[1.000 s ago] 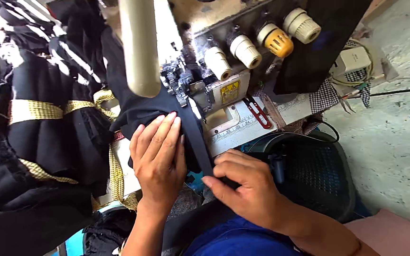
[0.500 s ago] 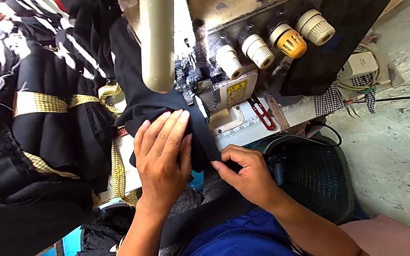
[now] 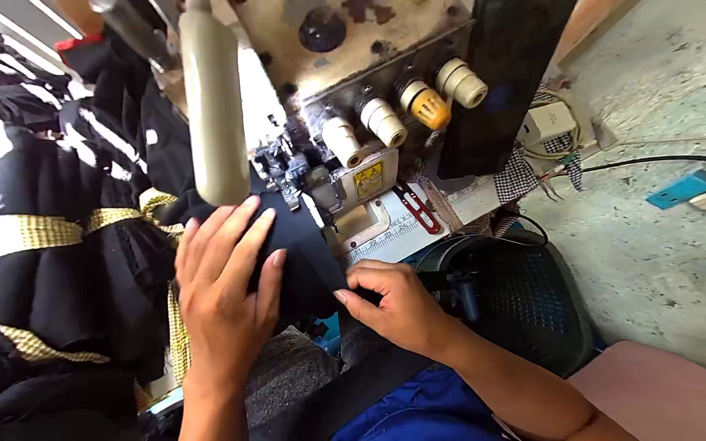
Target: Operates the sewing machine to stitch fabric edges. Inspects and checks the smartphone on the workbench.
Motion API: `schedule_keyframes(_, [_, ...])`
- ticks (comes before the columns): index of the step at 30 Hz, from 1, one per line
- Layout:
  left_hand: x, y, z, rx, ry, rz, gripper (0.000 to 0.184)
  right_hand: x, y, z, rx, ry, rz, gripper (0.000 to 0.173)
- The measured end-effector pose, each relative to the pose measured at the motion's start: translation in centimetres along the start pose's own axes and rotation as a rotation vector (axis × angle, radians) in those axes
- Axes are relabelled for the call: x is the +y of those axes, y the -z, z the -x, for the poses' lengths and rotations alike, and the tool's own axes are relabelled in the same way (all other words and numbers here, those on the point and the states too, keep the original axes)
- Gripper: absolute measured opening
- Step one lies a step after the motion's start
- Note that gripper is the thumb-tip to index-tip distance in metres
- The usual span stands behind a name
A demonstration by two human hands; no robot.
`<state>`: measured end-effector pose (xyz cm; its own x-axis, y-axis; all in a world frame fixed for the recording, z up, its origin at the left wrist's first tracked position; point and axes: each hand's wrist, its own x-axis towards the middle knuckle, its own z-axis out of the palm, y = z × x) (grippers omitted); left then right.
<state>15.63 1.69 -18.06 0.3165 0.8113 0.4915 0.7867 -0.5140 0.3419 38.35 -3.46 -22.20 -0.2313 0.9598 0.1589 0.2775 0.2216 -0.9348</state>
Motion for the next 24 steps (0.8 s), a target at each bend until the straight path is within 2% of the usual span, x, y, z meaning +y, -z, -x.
schedule_keyframes(2, [0.0,1.0,1.8,0.086,0.078,0.005,0.037,0.7,1.2,0.8,0.049,0.059,0.043,0.021])
schedule_keyframes(6, [-2.6,1.9,7.2,0.208,0.337,0.102,0.047,2.8,5.1,2.3,0.437,0.079,0.313,0.022])
schedule_keyframes(9, [-3.5,0.7,9.6,0.215,0.512,0.285,0.055,2.9,8.5,1.5,0.560,-0.038,0.542,0.045])
schedule_keyframes(11, [-3.6,0.0,10.4,0.244,0.491,0.385,0.053,2.2,10.1,0.1,0.560,-0.091,0.656,0.063])
schedule_keyframes(14, [-3.5,0.1,10.2,0.211,0.457,0.414,0.063,1.2,11.4,-2.0,0.538,-0.080,0.730,0.073])
schedule_keyframes(18, [-2.3,0.4,10.1,0.159,0.476,0.490,0.082,0.8,11.8,-3.3,0.540,-0.061,0.729,0.071])
schedule_keyframes(21, [-1.2,0.9,10.4,0.185,0.457,0.658,0.080,0.7,9.9,-1.9,0.545,0.027,0.527,0.059])
schedule_keyframes(24, [-0.6,2.1,10.1,0.239,0.458,0.765,0.075,0.5,5.0,-0.6,0.298,0.085,0.257,0.047])
